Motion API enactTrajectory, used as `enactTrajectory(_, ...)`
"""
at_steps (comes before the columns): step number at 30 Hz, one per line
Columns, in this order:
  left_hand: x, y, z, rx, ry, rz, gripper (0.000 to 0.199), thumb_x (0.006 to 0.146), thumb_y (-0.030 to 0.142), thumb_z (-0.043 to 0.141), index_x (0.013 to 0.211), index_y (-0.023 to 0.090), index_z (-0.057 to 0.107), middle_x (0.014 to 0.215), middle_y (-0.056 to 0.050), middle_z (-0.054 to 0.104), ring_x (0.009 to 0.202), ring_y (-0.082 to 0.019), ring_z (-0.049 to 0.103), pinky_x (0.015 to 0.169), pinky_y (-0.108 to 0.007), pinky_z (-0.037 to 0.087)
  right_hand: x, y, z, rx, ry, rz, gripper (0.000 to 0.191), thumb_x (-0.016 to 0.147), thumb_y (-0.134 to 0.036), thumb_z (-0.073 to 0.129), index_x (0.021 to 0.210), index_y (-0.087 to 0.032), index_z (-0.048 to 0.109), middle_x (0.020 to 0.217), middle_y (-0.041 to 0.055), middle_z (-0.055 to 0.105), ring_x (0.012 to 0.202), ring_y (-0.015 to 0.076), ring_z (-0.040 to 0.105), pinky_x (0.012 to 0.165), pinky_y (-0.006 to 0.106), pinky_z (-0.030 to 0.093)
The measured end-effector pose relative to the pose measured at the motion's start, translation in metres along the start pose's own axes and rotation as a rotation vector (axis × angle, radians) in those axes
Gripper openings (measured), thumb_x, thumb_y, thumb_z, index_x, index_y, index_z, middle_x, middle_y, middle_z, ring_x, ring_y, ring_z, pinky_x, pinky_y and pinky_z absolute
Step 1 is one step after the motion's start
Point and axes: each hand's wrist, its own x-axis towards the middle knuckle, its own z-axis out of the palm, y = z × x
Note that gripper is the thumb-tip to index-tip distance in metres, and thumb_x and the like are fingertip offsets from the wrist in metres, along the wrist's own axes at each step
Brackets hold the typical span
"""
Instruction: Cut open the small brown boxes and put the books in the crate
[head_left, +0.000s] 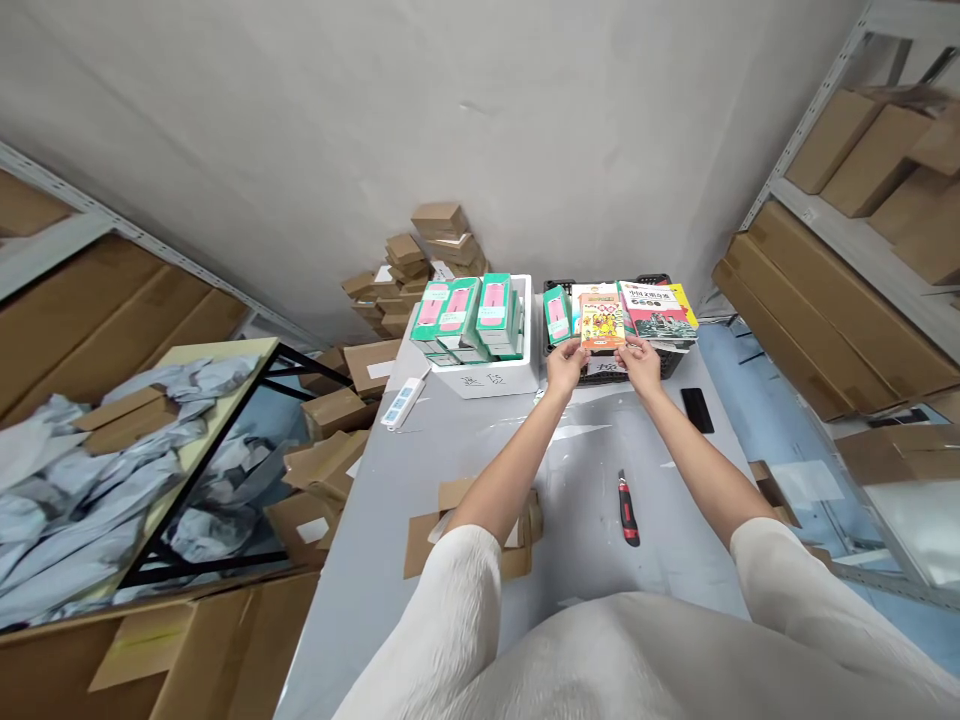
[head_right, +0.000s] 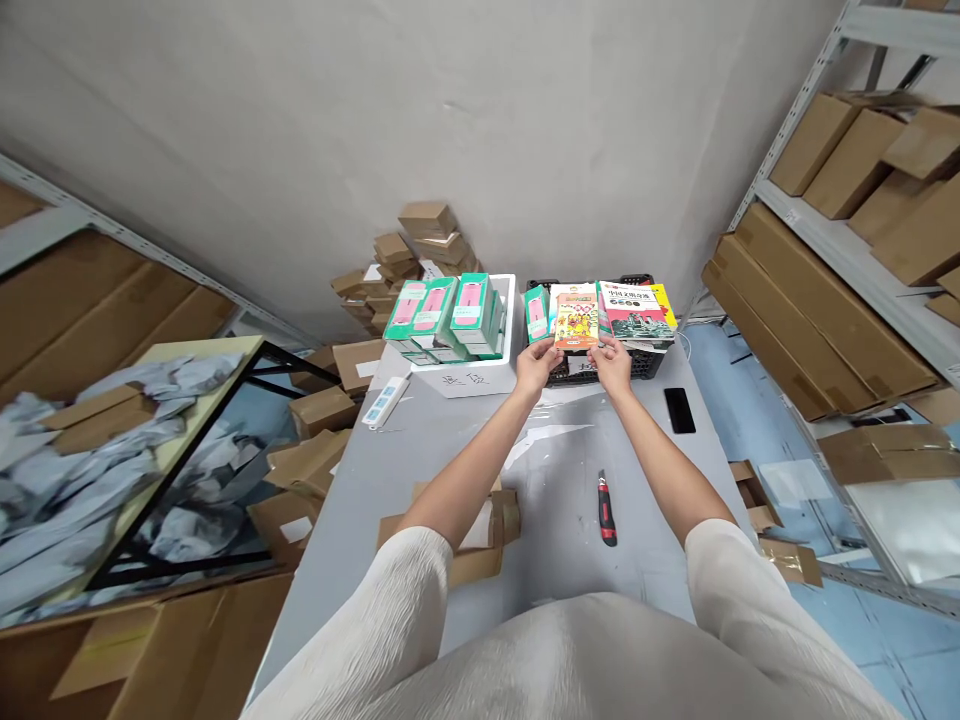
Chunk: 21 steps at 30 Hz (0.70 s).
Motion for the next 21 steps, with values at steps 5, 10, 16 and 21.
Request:
enactTrajectory(5, -0.003, -0.002, 0.000, 0.045, 0.057, 0.059, 0.015, 0.085, 0.022, 0.079, 0.098, 0.019, 0.072, 0.104, -0.007, 0.077, 0.100, -0.020, 0.078, 0.093, -0.035, 0.064, -0.002, 0.001, 0.002, -0.018, -0.038, -0.059, 0.047, 0.081, -0.062, 0.078, 0.107, -0.026, 0.063, 0.110, 0.0115, 0.081, 0.102, 0.0247, 0.076, 0.090, 0.040, 0.061)
enactTrajectory(10, -0.007, 0.001, -0.001, 0.100, -0.055, 0.100, 0.011, 0.084, 0.020, 0.075, 0.095, 0.020, 0.073, 0.102, -0.007, 0.079, 0.099, -0.021, 0.077, 0.088, -0.034, 0.062, -0.003, 0.000, 0.001, -0.098, -0.133, -0.033, 0.052, 0.082, -0.058, 0.074, 0.120, -0.023, 0.072, 0.117, 0.0126, 0.081, 0.100, 0.0244, 0.076, 0.087, 0.039, 0.062)
enactTrajectory(16, -0.017, 0.002, -0.003, 0.150, -0.109, 0.089, 0.020, 0.081, 0.021, 0.078, 0.101, 0.020, 0.078, 0.109, -0.008, 0.081, 0.097, -0.022, 0.076, 0.088, -0.035, 0.061, -0.012, 0.001, -0.002, -0.102, -0.221, 0.045, 0.062, 0.081, -0.050, 0.076, 0.136, -0.022, 0.073, 0.114, 0.0099, 0.083, 0.085, 0.0196, 0.074, 0.082, 0.036, 0.061)
enactTrajectory(21, -0.035, 0.002, -0.014, 0.193, -0.090, 0.060, 0.018, 0.080, 0.021, 0.077, 0.098, 0.020, 0.078, 0.101, -0.007, 0.080, 0.094, -0.021, 0.074, 0.088, -0.035, 0.060, -0.029, 0.001, -0.009, -0.110, -0.211, 0.083, 0.049, 0.081, -0.048, 0.077, 0.123, -0.021, 0.079, 0.109, 0.0100, 0.084, 0.083, 0.0190, 0.074, 0.080, 0.035, 0.061)
